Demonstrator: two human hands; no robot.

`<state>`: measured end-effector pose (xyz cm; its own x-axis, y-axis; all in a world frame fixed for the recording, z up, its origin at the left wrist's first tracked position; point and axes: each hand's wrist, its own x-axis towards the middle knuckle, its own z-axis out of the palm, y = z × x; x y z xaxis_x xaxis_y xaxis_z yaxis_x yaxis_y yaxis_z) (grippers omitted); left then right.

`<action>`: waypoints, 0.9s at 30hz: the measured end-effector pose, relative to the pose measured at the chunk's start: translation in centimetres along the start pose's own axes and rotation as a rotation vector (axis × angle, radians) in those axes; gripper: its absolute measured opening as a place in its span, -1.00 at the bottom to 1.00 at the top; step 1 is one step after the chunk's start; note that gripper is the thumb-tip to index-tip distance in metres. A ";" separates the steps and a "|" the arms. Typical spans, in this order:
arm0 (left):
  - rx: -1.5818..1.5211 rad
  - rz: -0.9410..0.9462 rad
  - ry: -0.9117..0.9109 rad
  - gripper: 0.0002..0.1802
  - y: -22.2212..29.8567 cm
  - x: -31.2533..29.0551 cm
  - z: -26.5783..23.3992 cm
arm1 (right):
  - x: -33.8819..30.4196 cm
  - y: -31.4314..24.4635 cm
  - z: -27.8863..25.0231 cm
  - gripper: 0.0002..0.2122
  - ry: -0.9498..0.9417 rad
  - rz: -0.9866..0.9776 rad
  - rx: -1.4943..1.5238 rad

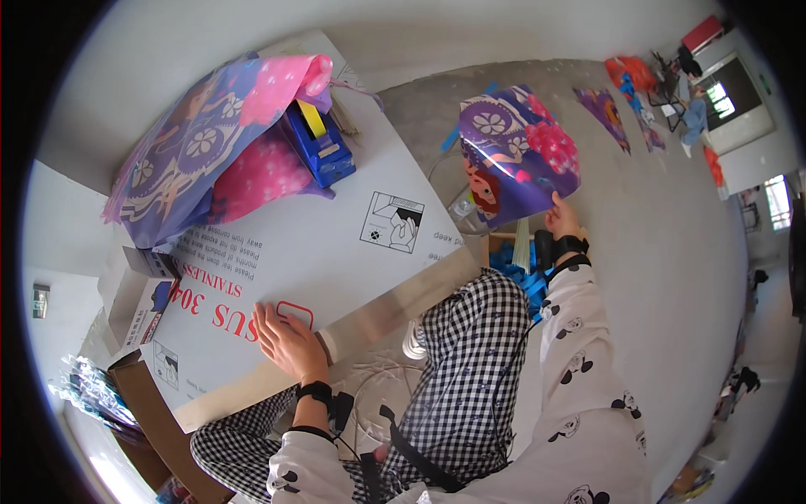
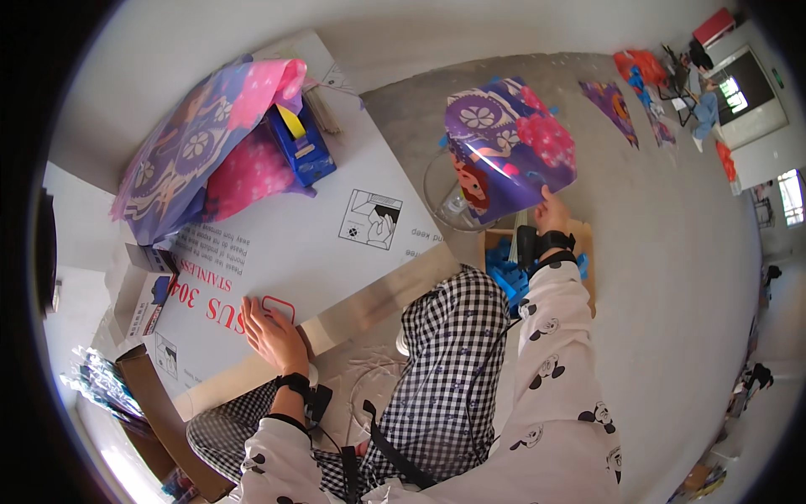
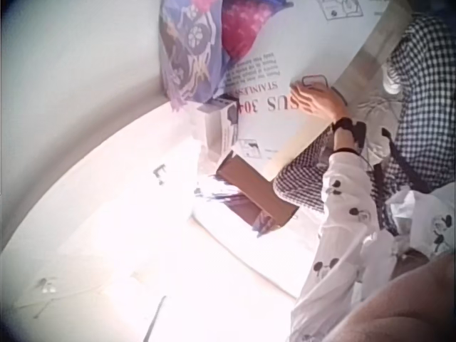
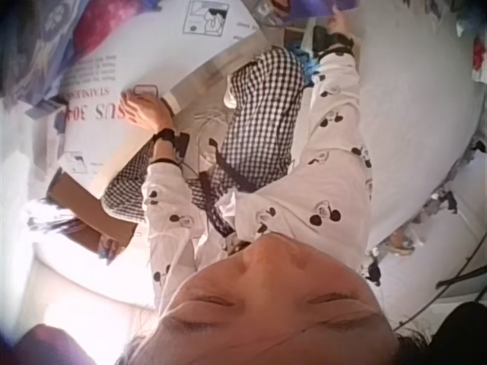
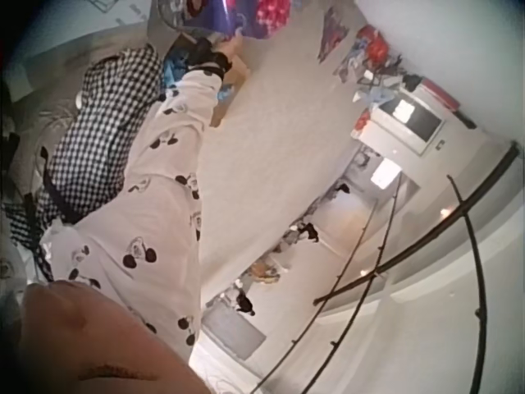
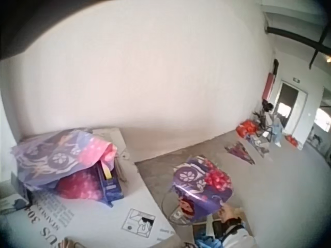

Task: Assembling a character-themed kite by attaching support rods and tape.

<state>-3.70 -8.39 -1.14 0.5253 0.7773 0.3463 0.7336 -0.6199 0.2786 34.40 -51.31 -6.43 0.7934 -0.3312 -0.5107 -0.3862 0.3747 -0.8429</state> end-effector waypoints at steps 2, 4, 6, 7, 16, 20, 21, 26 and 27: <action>-0.001 -0.001 0.005 -0.56 -0.2 0.1 0.0 | -0.5 -0.1 0.4 -0.77 0.019 -0.021 0.012; -0.002 0.002 0.015 -0.56 -0.5 0.0 0.3 | -0.5 -0.2 0.5 -0.78 0.023 -0.061 0.065; 0.006 0.003 0.021 -0.56 -0.6 0.0 0.1 | -0.4 -0.2 0.5 -0.80 0.043 -0.070 0.030; 0.008 -0.004 0.019 -0.56 -0.6 0.0 -0.1 | -0.3 -0.2 0.6 -0.81 0.065 -0.082 0.000; -0.040 0.001 0.019 -0.56 0.2 -0.2 0.7 | 3.0 -2.9 -2.5 -0.83 0.144 -0.353 -0.124; -0.024 0.002 0.031 -0.56 -0.6 -0.1 0.2 | -1.9 -4.6 -0.1 -0.82 0.069 -0.130 -0.110; -0.025 -0.001 0.030 -0.56 -0.6 0.0 0.2 | -2.8 -4.9 -0.1 -0.81 -0.065 -0.050 -0.132; -0.025 0.005 0.030 -0.55 -0.3 0.0 0.3 | -3.1 -4.0 -1.0 -0.77 -0.316 -0.005 -0.155; -0.027 0.004 0.025 -0.55 -0.2 0.0 0.3 | -2.3 -3.9 -1.2 -0.77 -0.251 -0.023 -0.227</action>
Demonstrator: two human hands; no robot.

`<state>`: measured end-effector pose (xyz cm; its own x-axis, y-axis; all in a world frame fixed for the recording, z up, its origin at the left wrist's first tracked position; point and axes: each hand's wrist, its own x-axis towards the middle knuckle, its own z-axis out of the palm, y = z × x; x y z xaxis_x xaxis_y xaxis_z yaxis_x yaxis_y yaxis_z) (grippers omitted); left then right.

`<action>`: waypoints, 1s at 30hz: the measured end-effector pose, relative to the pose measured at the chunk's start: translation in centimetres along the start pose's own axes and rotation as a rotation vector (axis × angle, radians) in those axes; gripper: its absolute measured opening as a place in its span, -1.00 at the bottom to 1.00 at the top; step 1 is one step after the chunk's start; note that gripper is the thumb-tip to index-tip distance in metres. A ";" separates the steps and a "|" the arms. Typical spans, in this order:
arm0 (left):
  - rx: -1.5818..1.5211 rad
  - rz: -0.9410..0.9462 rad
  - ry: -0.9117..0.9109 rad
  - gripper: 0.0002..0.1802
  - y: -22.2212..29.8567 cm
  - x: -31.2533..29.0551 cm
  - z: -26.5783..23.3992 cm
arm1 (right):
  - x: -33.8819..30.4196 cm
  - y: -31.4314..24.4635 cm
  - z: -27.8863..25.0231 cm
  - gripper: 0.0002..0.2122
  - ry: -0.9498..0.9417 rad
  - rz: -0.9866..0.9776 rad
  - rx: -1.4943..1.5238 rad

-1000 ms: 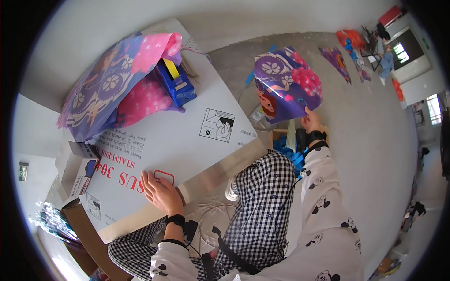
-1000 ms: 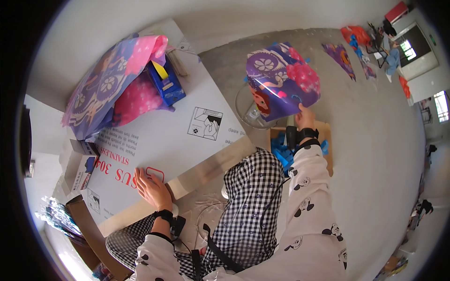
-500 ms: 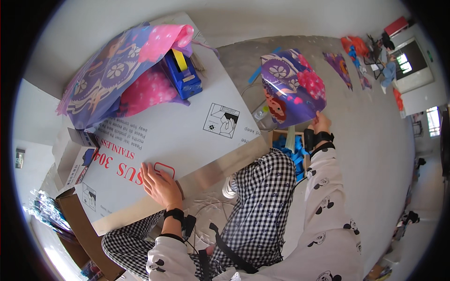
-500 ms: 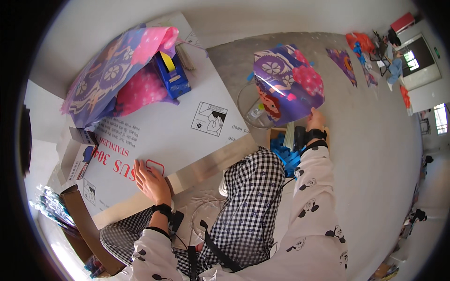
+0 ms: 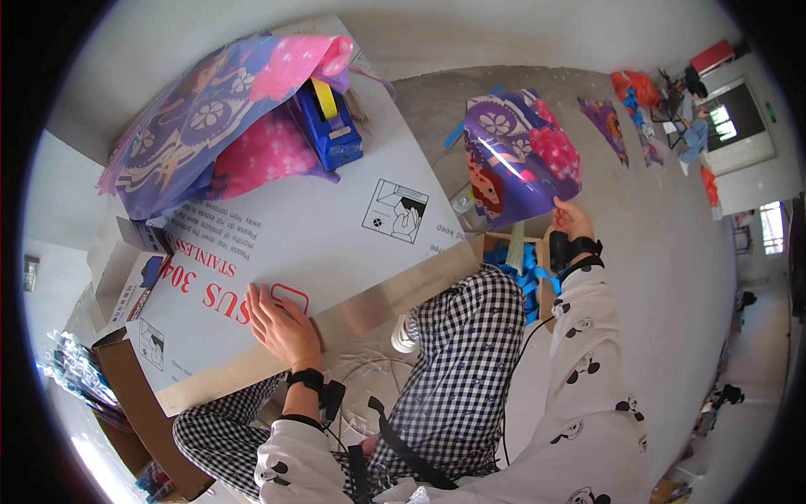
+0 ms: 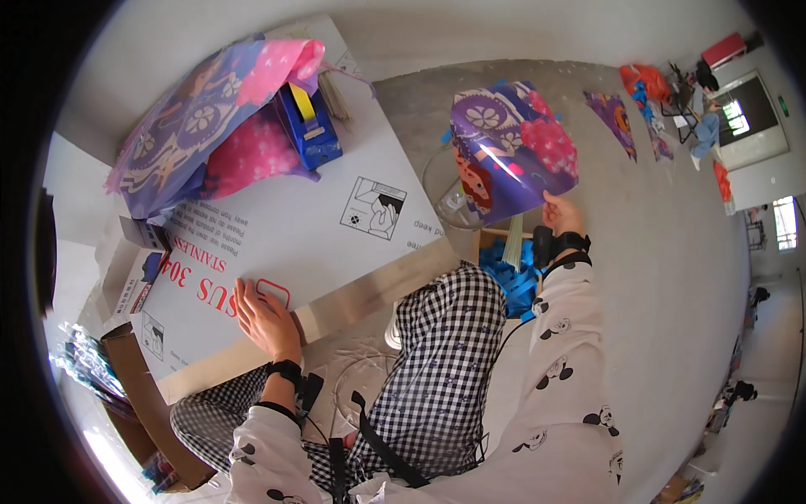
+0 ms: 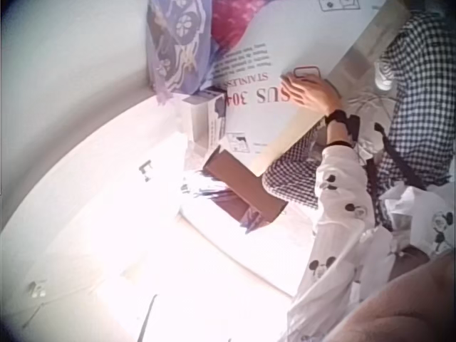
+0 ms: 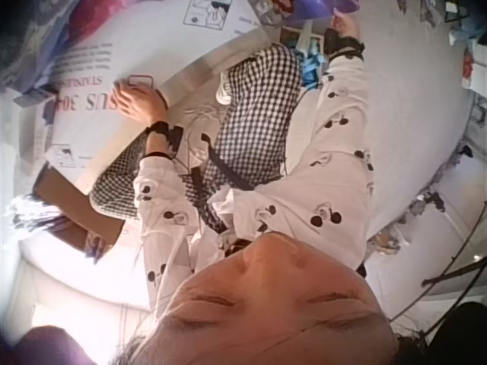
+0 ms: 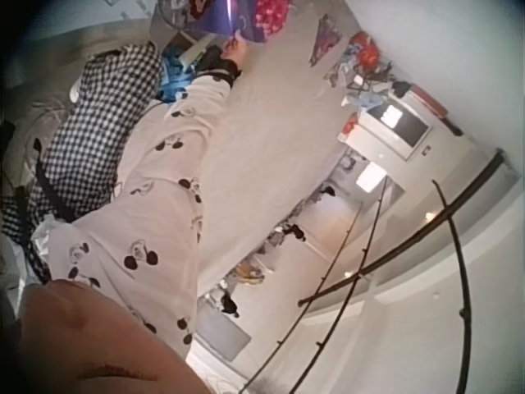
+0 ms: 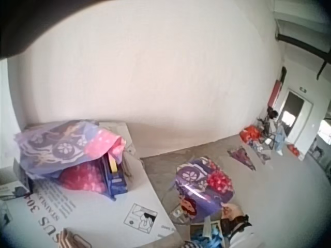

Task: Assembling a character-themed kite by attaching support rods and tape.

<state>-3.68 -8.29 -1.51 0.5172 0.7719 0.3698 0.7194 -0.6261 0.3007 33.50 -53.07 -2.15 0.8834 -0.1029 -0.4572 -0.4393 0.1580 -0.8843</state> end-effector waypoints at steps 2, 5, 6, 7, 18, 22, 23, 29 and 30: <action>-0.001 -0.013 -0.014 -0.55 0.1 0.0 0.0 | 0.9 0.8 -0.2 -0.77 0.061 0.002 -0.073; 0.000 -0.015 -0.017 -0.55 0.1 0.0 0.0 | 1.9 2.1 -0.2 -0.78 0.208 -0.061 -0.047; 0.001 -0.018 -0.018 -0.55 0.1 -0.1 0.0 | 2.2 2.3 -0.6 -0.78 0.214 -0.097 -0.025; -0.004 -0.012 -0.017 -0.55 0.1 -0.1 0.0 | 2.5 2.4 -1.0 -0.79 0.221 -0.133 -0.003; -0.013 -0.004 -0.017 -0.54 0.1 0.0 0.2 | 5.6 -1.7 -0.4 -0.85 0.499 -0.447 -0.214; 0.014 0.000 -0.009 -0.55 -0.3 -0.1 0.2 | 4.5 -2.7 -0.1 -0.83 0.256 -0.146 0.036; 0.015 -0.001 -0.006 -0.55 -0.3 -0.1 0.1 | 3.8 -2.5 0.2 -0.83 0.256 -0.146 0.034; 0.011 -0.013 -0.014 -0.56 0.1 0.0 0.2 | 3.4 1.7 -0.9 -0.77 0.161 -0.094 -0.105; 0.016 -0.014 -0.016 -0.56 0.1 0.0 0.2 | 3.5 2.1 -0.7 -0.77 0.160 -0.088 -0.106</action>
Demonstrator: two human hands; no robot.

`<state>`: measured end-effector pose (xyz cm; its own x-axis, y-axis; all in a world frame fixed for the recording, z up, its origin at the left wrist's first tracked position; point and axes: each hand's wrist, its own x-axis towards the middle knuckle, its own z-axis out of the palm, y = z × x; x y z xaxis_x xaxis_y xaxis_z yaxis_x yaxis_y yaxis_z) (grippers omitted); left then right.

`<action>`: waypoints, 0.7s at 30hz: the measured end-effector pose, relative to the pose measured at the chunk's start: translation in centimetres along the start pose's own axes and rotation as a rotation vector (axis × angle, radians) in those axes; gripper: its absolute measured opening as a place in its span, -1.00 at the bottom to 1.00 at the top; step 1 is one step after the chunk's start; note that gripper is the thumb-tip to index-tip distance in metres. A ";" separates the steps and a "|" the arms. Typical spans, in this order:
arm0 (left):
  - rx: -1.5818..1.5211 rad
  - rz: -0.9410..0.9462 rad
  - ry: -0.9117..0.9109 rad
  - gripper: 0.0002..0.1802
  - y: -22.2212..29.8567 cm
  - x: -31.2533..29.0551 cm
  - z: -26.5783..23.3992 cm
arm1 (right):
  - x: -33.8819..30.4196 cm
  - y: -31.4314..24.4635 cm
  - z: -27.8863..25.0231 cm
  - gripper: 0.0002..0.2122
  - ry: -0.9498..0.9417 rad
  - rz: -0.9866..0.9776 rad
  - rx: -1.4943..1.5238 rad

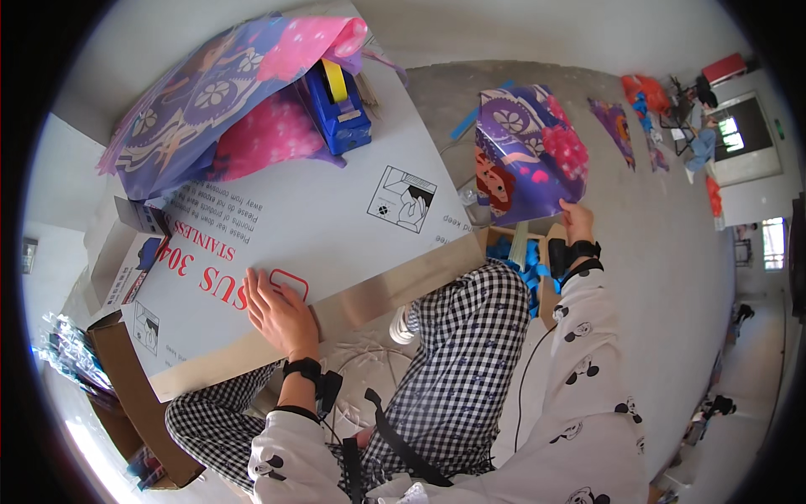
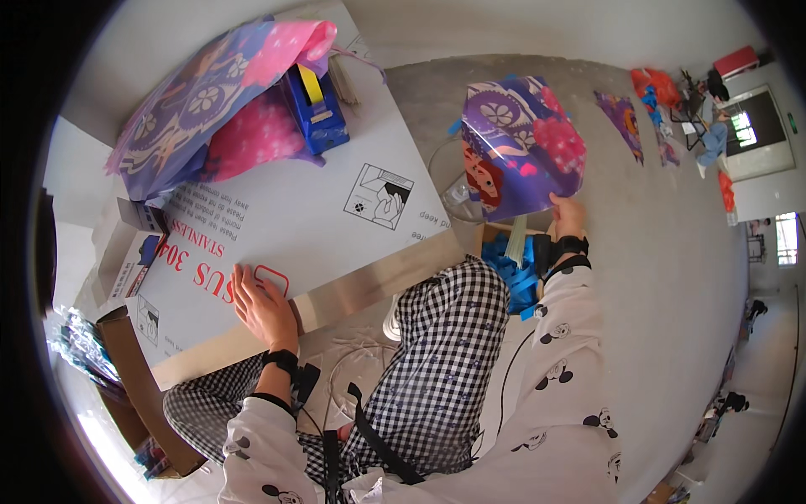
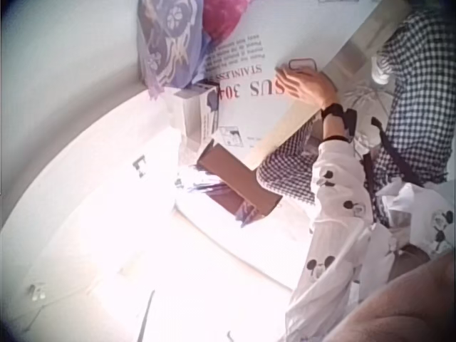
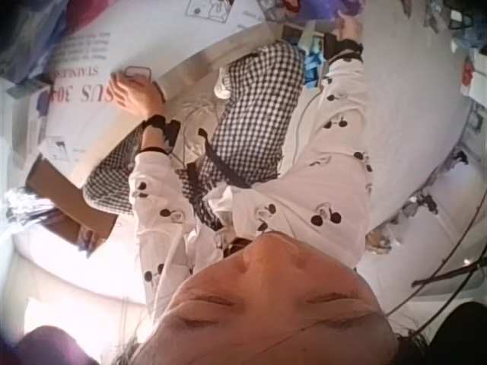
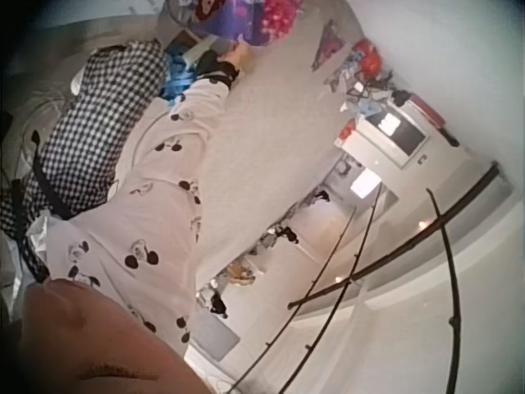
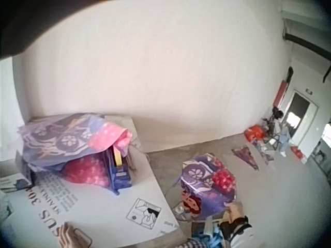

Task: Assembling a character-themed kite by attaching support rods and tape.

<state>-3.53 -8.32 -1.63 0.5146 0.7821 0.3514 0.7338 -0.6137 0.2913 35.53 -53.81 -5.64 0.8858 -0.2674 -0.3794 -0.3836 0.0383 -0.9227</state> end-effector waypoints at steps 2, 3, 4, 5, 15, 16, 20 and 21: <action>-0.003 0.004 0.001 -0.56 0.0 0.0 -0.1 | 0.0 0.5 0.3 -0.79 0.132 -0.184 -0.096; -0.003 0.003 -0.001 -0.56 0.1 0.0 -0.1 | 0.0 0.5 0.3 -0.79 0.133 -0.184 -0.098; -0.013 0.002 -0.002 -0.57 0.3 0.0 0.0 | 0.2 0.2 0.1 -0.80 0.243 -0.264 -0.092; -0.025 0.001 -0.003 -0.57 0.4 0.0 0.0 | 0.4 -0.1 0.1 -0.82 0.354 -0.345 -0.085; -0.018 -0.002 0.002 -0.56 -0.1 0.0 0.1 | 0.2 -7.8 1.8 -0.81 -0.070 -0.336 0.103; -0.019 -0.001 0.001 -0.56 -0.1 0.1 0.0 | 0.1 -7.5 1.9 -0.81 -0.073 -0.334 0.105; -0.015 -0.017 -0.002 -0.56 -0.1 0.1 -0.3 | -0.3 -9.4 3.2 -0.85 -0.023 -0.294 0.388; -0.019 -0.017 -0.005 -0.56 0.0 0.1 -0.3 | 0.0 -10.4 3.0 -0.85 0.003 -0.383 0.444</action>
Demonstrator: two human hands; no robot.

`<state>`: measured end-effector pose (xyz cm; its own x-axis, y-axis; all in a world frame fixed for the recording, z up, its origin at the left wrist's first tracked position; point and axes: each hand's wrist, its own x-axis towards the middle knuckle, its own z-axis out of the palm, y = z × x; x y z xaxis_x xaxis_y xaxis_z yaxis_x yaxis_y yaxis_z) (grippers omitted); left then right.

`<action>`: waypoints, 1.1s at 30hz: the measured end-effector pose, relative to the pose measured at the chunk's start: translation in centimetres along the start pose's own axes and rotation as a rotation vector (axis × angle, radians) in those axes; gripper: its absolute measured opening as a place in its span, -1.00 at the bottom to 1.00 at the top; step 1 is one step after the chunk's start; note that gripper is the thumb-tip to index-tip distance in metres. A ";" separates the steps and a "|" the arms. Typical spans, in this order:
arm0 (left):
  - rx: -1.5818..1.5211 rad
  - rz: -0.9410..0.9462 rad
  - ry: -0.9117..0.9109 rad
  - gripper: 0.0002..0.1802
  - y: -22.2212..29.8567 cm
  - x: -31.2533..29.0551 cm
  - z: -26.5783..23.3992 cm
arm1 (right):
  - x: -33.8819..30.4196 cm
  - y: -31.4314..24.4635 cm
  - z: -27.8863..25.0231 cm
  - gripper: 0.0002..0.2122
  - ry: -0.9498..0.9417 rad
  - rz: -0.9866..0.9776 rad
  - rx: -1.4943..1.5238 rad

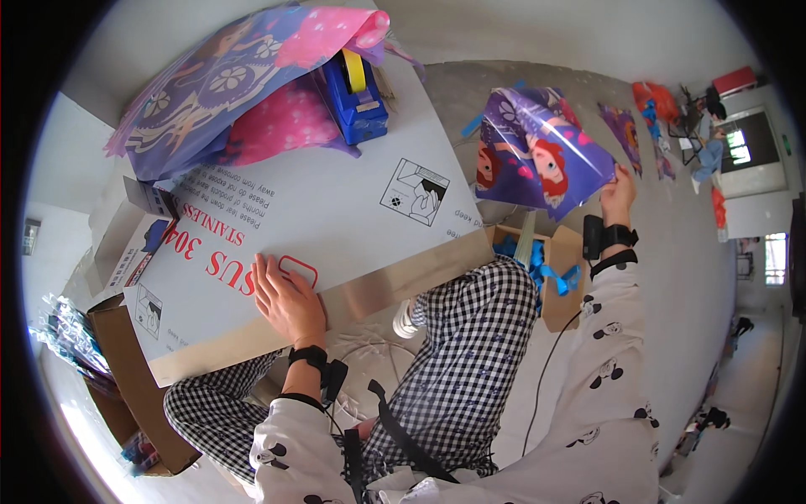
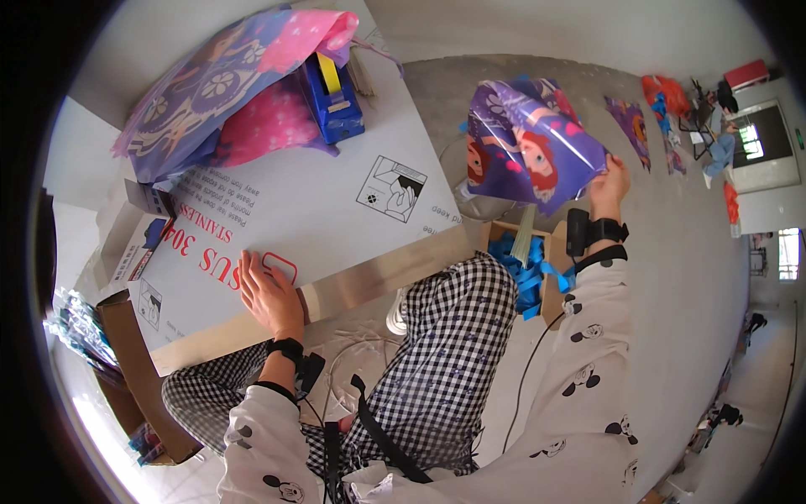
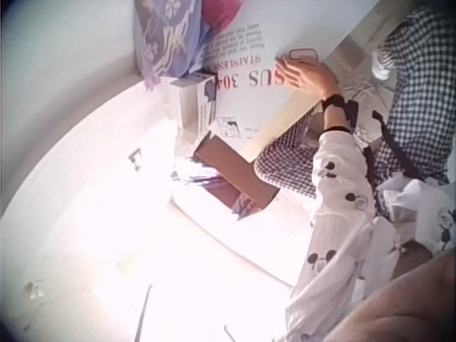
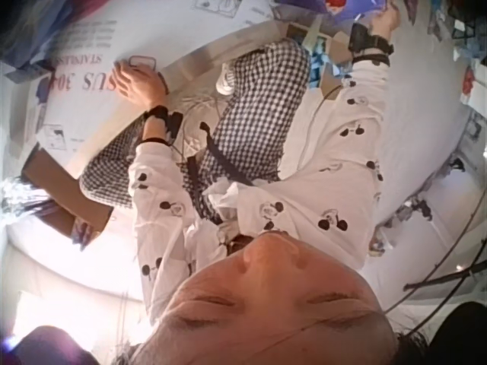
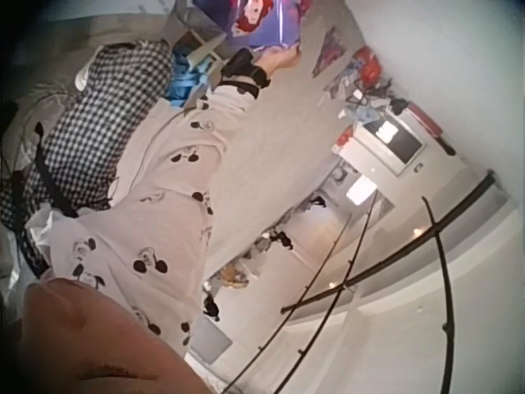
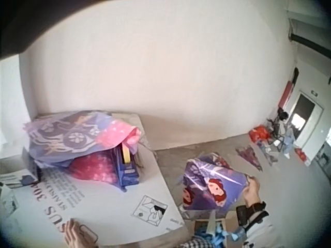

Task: Assembling a character-themed kite by attaching support rods and tape.

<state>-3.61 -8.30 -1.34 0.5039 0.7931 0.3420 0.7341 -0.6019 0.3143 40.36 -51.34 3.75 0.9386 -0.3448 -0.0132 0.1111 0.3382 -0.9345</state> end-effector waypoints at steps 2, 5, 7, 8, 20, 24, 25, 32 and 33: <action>-0.009 0.004 0.003 -0.56 0.1 0.0 0.2 | 1.2 -1.3 -0.6 -0.86 -0.046 -0.071 0.038; -0.010 -0.006 0.006 -0.56 0.0 -0.1 -0.2 | 2.6 -2.9 -0.4 -0.86 0.034 0.027 -0.004; 0.010 -0.001 0.014 -0.56 -0.6 -0.1 -0.5 | 2.0 -3.4 0.3 -0.86 0.048 0.060 0.057; 0.016 0.011 0.021 -0.56 -0.8 0.0 -0.7 | 1.6 -3.8 0.8 -0.86 0.069 0.080 0.117; -0.525 0.014 -0.113 -0.53 -3.6 0.1 -1.4 | -31.5 -15.4 10.4 -0.87 -0.308 0.077 0.496; -1.326 -0.103 -0.657 -0.37 -5.2 -0.6 -11.3 | -43.2 -11.5 10.8 -0.89 -0.372 0.277 0.601; -1.314 -0.033 -0.684 -0.33 -6.3 -1.0 -13.5 | -45.8 -10.0 11.1 -0.89 -0.429 0.338 0.592; -1.406 -0.119 -0.672 -0.17 -16.2 -0.4 -14.3 | -57.7 0.2 10.1 -0.83 -0.284 0.855 0.409; -1.463 -0.177 -0.679 -0.18 -16.0 0.2 -14.4 | -58.3 1.5 9.9 -0.82 -0.260 0.864 0.363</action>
<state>-21.85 0.16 6.45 0.8535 0.5121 -0.0963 -0.0360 0.2423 0.9695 -10.94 -22.08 6.68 0.7819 0.3387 -0.5233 -0.5970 0.6485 -0.4722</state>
